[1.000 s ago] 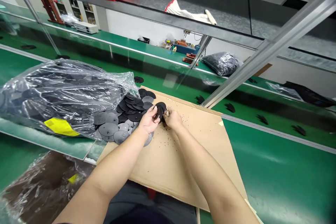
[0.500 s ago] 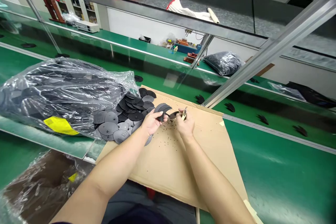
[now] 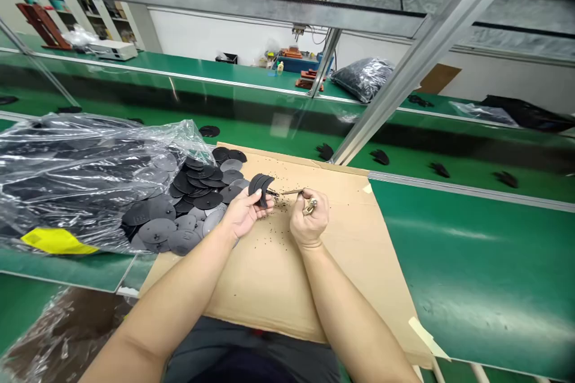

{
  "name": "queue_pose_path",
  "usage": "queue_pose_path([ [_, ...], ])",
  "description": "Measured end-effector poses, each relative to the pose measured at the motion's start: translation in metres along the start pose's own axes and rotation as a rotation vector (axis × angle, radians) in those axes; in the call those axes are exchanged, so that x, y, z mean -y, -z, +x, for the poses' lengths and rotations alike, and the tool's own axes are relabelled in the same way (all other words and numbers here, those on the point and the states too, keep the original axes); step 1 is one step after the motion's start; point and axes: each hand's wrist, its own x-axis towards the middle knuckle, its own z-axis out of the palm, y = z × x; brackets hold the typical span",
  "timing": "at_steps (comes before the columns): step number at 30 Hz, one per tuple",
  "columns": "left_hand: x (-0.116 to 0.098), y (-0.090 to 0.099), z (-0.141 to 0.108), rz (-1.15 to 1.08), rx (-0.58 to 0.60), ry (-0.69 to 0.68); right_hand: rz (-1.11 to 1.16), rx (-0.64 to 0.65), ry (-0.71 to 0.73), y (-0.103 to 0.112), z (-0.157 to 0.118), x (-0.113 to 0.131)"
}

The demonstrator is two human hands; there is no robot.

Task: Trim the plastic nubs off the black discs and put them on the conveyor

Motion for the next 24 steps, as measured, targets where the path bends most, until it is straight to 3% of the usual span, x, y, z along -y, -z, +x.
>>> queue_pose_path([
  [4, 0.0, -0.001, 0.0, 0.075, -0.031, 0.016, -0.06, -0.023, 0.02, 0.004, 0.001, -0.001],
  [10, 0.005, -0.004, -0.005, 0.141, 0.094, 0.108, 0.238, 0.107, 0.309, -0.001, -0.006, 0.009],
  [13, 0.004, -0.003, -0.006, 0.109, 0.08, 0.115, 0.281, 0.207, 0.347, -0.002, -0.007, 0.012],
  [16, 0.003, -0.002, -0.004, 0.109, 0.029, 0.038, 0.311, 0.273, 0.289, -0.002, -0.006, 0.01],
  [20, 0.004, -0.001, -0.002, 0.152, -0.073, -0.079, 0.408, 0.28, 0.029, -0.003, -0.007, 0.003],
  [24, 0.006, -0.003, -0.003, 0.188, -0.03, -0.107, 0.457, 0.348, -0.16, -0.006, -0.007, 0.002],
])
